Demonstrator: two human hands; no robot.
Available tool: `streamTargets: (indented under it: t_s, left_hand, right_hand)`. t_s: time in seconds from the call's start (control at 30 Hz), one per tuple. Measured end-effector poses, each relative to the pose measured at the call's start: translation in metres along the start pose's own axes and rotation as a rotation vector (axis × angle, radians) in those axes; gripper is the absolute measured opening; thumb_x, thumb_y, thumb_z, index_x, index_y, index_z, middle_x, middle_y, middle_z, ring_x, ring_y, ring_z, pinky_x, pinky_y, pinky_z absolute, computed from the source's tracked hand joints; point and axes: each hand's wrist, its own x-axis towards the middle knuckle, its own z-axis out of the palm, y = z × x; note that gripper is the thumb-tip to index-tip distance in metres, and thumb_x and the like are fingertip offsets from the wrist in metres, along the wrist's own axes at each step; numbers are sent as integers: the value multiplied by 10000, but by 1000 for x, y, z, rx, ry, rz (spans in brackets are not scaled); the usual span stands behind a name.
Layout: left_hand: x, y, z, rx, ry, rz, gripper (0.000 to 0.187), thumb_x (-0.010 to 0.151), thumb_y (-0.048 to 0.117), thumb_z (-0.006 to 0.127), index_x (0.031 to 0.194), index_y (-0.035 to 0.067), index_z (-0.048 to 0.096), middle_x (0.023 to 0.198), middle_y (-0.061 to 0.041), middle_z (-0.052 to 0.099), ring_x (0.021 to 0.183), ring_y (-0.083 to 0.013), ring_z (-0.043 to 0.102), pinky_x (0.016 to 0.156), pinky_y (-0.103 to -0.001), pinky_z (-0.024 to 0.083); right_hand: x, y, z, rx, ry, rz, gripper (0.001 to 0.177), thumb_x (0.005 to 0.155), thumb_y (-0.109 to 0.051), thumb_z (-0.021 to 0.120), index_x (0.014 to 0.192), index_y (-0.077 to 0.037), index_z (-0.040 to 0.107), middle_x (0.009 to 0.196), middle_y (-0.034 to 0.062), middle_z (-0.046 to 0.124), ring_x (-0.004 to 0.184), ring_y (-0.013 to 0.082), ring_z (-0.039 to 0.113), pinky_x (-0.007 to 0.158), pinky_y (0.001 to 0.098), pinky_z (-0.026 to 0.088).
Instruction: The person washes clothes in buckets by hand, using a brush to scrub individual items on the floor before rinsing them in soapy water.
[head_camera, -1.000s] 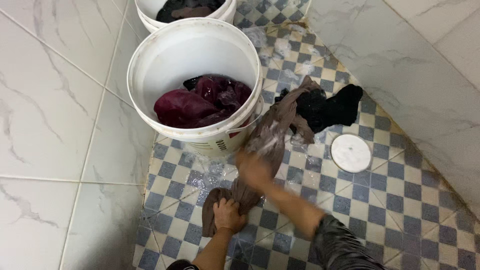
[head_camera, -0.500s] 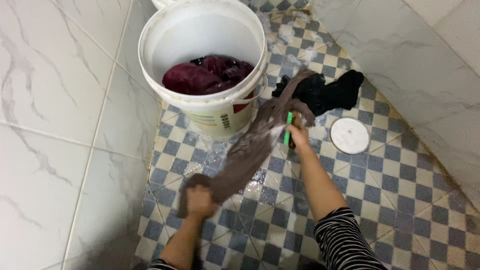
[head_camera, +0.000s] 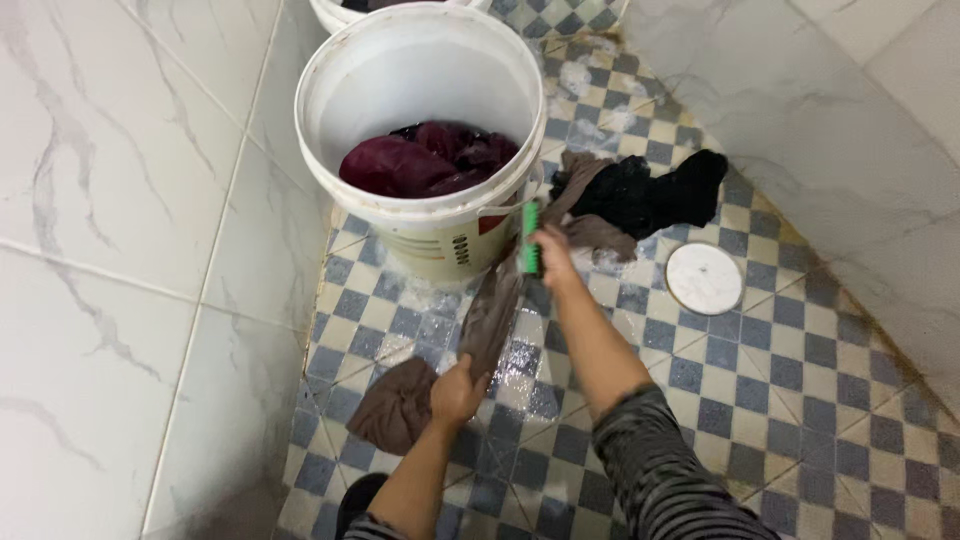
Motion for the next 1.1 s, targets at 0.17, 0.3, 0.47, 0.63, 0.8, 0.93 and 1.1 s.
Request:
streamTargets:
  t_s: [0.17, 0.3, 0.47, 0.63, 0.8, 0.93, 1.1]
  left_hand:
    - [36, 35, -23, 139, -128, 58, 361, 855, 357, 695, 1065, 66, 663, 924, -207, 701, 864, -426, 675, 784, -550, 531]
    - [15, 69, -21, 454, -530, 10, 488, 849, 437, 671, 1158, 60, 640, 1152, -220, 623, 1092, -407, 583, 924, -538, 451]
    - [-9, 76, -9, 415, -190, -14, 648, 843, 536, 641, 1274, 53, 611, 1438, -235, 526, 1377, -384, 467, 1099, -523, 351]
    - [-3, 37, 33, 408, 155, 370, 702, 942, 406, 581, 1492, 9, 402, 1570, -195, 367, 1432, -396, 384, 1104, -610, 330]
    - [11, 14, 65, 441, 4, 462, 648, 896, 289, 641, 1472, 34, 488, 1493, -224, 468, 1295, -440, 476, 1044, -572, 403]
    - [7, 24, 59, 316, -250, 305, 286, 922, 234, 597, 1198, 178, 648, 1227, -101, 634, 1183, -312, 594, 983, -451, 525]
    - [-17, 10, 28, 124, -203, 449, 299, 684, 207, 733, 970, 121, 717, 999, -180, 702, 1023, -408, 649, 822, -499, 523]
  right_hand:
    - [-25, -66, -120, -543, 325, -623, 633, 757, -76, 745, 1361, 33, 591, 1308, 193, 644, 1201, 306, 619, 1057, 395, 502]
    - [-98, -81, -126, -751, 588, -687, 654, 875, -115, 714, 1451, 39, 445, 1280, 201, 594, 1123, 287, 616, 974, 421, 502]
    - [-196, 27, -10, -1597, 73, -1316, 535, 1153, -353, 218, 1268, -68, 655, 1074, 145, 693, 961, 291, 699, 882, 499, 568]
    - [-145, -22, -45, -1240, -289, 28, 491, 1102, -385, 353, 1223, -15, 654, 1100, 199, 691, 1001, 320, 704, 900, 424, 624]
    - [-94, -68, -75, -1520, 298, -42, 416, 1066, -396, 388, 1315, -108, 557, 1201, 200, 620, 1024, 322, 670, 884, 426, 597]
    - [-153, -26, -9, -1540, -8, -307, 407, 1074, -372, 374, 1296, -103, 584, 1196, 173, 632, 1013, 311, 670, 890, 434, 584]
    - [-160, -23, -49, -1271, 53, 92, 405, 1085, -342, 358, 1273, -97, 618, 1191, 139, 647, 998, 298, 670, 897, 443, 567]
